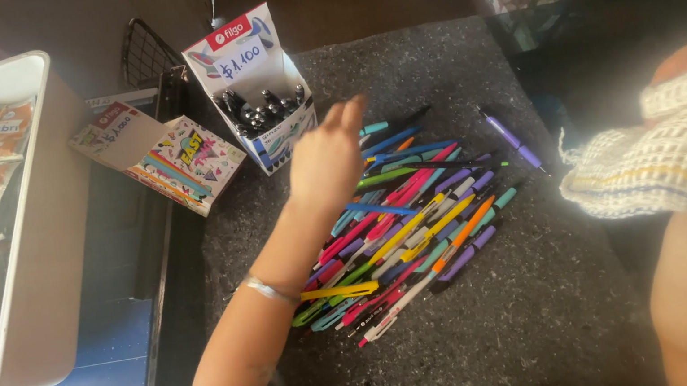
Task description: Sorting a pile of pens into two display boxes on a counter, occasionally wiping them with a cloth.
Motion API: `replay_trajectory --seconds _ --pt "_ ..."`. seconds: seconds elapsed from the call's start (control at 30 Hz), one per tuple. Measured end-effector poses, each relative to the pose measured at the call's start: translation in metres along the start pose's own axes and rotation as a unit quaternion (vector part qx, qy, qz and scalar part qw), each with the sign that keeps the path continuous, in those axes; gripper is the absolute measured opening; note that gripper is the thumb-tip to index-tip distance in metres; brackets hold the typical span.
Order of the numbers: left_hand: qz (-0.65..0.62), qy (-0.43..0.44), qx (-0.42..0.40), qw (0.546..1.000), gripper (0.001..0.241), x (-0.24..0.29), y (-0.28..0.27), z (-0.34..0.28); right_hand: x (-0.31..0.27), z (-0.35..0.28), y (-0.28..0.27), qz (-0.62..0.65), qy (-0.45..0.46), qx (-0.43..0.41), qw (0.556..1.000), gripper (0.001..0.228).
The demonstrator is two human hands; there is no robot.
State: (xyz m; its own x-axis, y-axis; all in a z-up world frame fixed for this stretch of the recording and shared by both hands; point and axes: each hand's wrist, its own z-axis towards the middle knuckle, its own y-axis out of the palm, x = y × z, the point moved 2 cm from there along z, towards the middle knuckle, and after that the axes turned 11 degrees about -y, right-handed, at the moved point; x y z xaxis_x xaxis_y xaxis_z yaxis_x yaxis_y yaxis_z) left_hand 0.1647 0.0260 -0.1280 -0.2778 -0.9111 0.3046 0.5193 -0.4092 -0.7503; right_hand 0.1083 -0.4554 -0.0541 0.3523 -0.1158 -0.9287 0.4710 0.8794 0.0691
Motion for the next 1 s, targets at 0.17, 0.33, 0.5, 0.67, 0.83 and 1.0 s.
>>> replay_trajectory --seconds 0.17,0.33,0.5,0.67,0.83,1.0 --pt "0.108 -0.151 -0.235 0.954 0.076 -0.051 0.066 -0.012 -0.020 -0.017 0.070 0.007 0.019 0.027 0.999 0.123" --pt "0.187 -0.166 -0.233 0.940 0.026 -0.057 0.067 -0.016 -0.052 -0.027 0.103 0.027 -0.131 -0.181 0.974 0.043" --pt "0.149 -0.078 -0.060 0.984 0.022 0.006 0.013 -0.009 -0.047 -0.059 0.140 0.043 -0.336 -0.291 0.895 0.091" --pt "-0.058 -0.015 -0.052 0.997 0.013 0.089 -0.078 -0.018 -0.047 -0.093 0.194 -0.066 -0.565 -0.303 0.764 0.093" --pt "-0.337 -0.062 -0.031 0.939 0.013 0.098 -0.142 -0.018 -0.048 -0.096 0.199 -0.122 -0.497 -0.397 0.762 0.046" --pt "-0.403 -0.009 -0.032 0.914 0.021 0.116 -0.161 -0.016 -0.052 -0.095 0.187 -0.044 -0.439 -0.439 0.783 0.032"
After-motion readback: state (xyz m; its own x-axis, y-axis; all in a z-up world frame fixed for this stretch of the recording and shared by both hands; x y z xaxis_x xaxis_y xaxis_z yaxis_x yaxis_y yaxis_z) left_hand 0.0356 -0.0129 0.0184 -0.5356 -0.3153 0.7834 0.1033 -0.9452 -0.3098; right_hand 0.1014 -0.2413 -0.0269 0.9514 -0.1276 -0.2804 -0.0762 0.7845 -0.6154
